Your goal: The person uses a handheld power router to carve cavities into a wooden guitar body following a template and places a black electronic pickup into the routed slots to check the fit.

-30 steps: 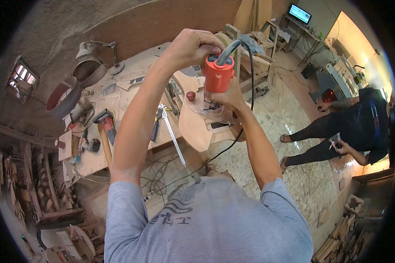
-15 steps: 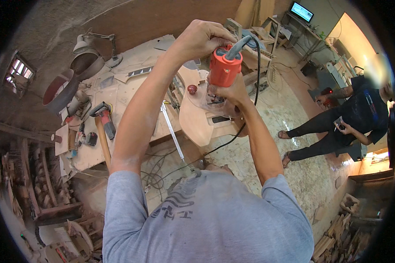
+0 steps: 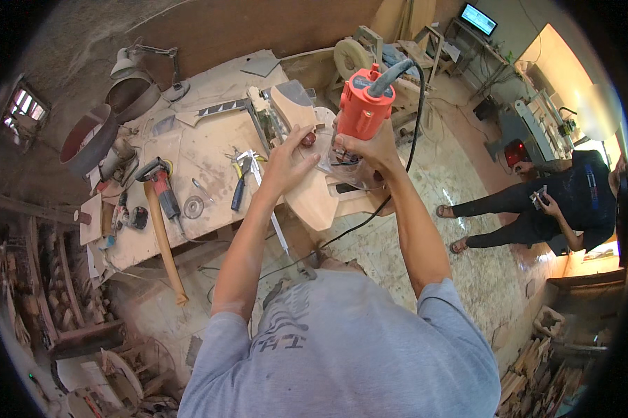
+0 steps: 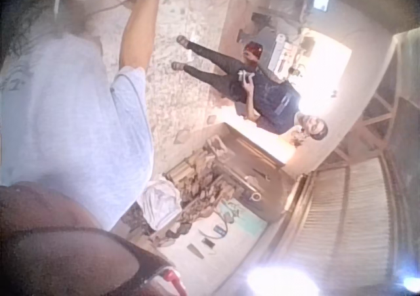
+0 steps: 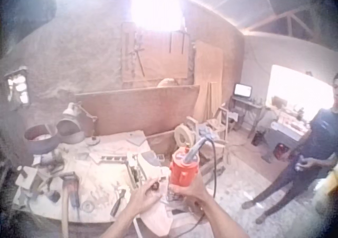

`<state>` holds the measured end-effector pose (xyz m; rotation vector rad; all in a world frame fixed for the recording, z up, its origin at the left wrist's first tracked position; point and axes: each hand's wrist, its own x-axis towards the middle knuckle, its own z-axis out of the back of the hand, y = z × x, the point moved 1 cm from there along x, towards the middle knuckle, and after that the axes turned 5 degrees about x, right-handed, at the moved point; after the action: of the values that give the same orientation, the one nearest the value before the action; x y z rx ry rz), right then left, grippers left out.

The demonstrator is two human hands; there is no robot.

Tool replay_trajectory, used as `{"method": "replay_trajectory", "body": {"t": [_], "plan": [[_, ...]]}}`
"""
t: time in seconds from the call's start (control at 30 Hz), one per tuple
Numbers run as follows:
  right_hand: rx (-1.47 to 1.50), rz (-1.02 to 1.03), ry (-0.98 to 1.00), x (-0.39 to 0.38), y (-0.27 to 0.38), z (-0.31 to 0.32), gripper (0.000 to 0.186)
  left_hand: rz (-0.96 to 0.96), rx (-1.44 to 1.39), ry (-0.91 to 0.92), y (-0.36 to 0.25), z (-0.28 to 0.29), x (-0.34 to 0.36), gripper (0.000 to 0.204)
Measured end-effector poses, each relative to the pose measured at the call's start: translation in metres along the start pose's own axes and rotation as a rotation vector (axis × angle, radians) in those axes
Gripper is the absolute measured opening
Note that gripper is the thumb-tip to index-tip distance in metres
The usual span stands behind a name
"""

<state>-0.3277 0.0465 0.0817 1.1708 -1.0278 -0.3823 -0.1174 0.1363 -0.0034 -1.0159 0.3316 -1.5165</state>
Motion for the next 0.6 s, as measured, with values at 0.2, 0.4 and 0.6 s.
{"method": "replay_trajectory", "body": {"t": [0.2, 0.4, 0.6], "plan": [[0.016, 0.058, -0.042, -0.003, 0.009, -0.009, 0.072, 0.085, -0.109, 0.002, 0.004, -0.002, -0.003, 0.076], [-0.069, 0.085, -0.012, 0.008, 0.004, -0.003, 0.074, 0.113, -0.211, -0.037, 0.004, -0.006, 0.0, 0.078], [-0.063, 0.049, -0.015, 0.003, 0.003, 0.004, 0.072, 0.125, -0.098, -0.016, -0.003, -0.005, -0.003, 0.079]]}}
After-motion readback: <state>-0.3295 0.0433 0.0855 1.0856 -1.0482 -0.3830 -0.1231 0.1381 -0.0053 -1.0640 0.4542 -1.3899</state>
